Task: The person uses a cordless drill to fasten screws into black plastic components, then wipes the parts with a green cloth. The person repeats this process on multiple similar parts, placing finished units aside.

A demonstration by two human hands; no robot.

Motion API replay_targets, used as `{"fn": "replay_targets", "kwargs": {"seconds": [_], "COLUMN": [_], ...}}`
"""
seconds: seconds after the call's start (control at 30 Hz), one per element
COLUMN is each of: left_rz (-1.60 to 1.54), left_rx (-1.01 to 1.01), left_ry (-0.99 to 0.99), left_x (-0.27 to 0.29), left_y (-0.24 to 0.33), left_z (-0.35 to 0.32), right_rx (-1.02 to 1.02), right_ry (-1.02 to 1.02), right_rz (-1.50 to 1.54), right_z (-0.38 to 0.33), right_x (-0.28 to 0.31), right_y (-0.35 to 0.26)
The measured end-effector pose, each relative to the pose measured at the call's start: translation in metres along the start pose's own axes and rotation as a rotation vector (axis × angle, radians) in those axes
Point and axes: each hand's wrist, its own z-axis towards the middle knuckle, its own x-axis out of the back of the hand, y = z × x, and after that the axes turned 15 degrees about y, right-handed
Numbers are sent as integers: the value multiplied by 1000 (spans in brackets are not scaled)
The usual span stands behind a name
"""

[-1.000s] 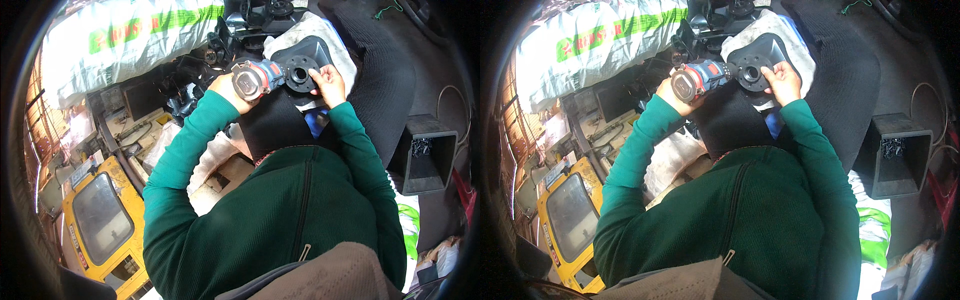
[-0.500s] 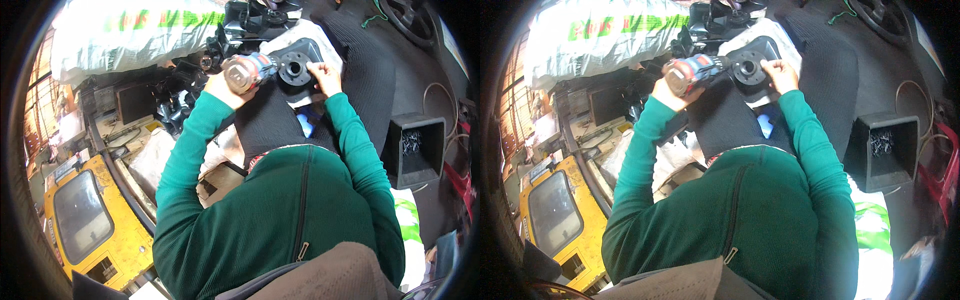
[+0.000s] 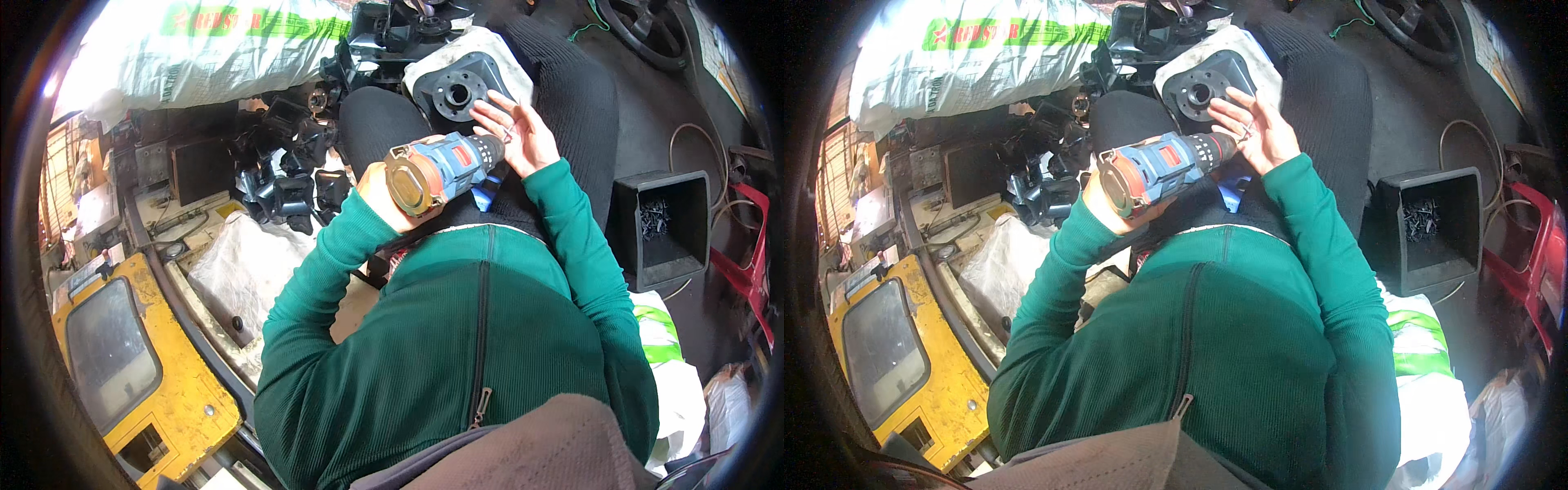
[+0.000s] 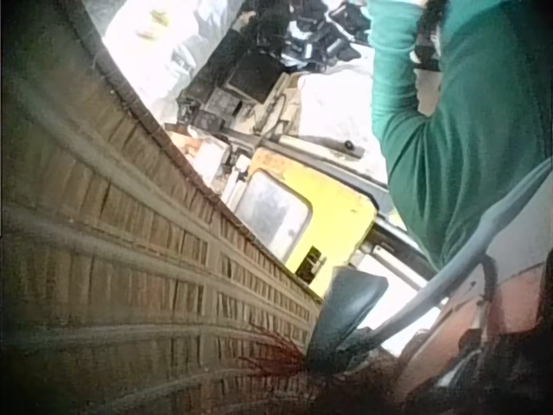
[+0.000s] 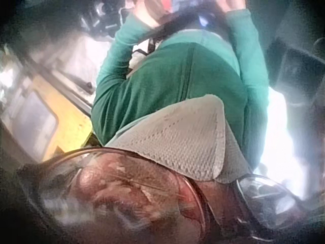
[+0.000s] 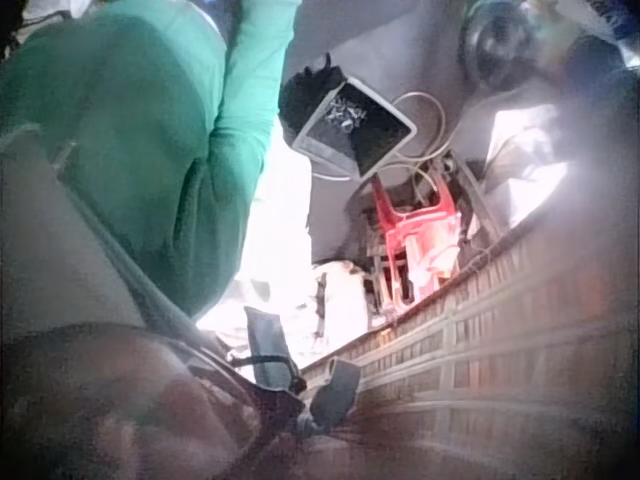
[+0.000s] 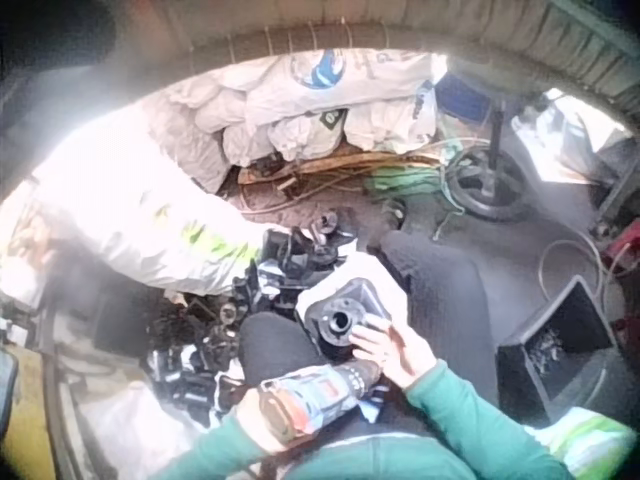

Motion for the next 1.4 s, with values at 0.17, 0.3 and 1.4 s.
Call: {"fn": "replay_targets", "kwargs": {"seconds": [0.17, 0.3, 1.4], "left_rz": [-29, 59, 108], "left_rx": [-37, 31, -42], "left_ry": [13, 56, -46], "left_x": [-8, 6, 6], "left_y": [-3, 6, -23], "left_z": [6, 7, -1], "right_rx": [28, 117, -283], "right_ry": [5, -7, 102], "right_rz": [-36, -136, -45], "right_z": [-5, -6, 3], "right_x": [-3, 5, 34], "right_y": [-1, -4, 14]}}
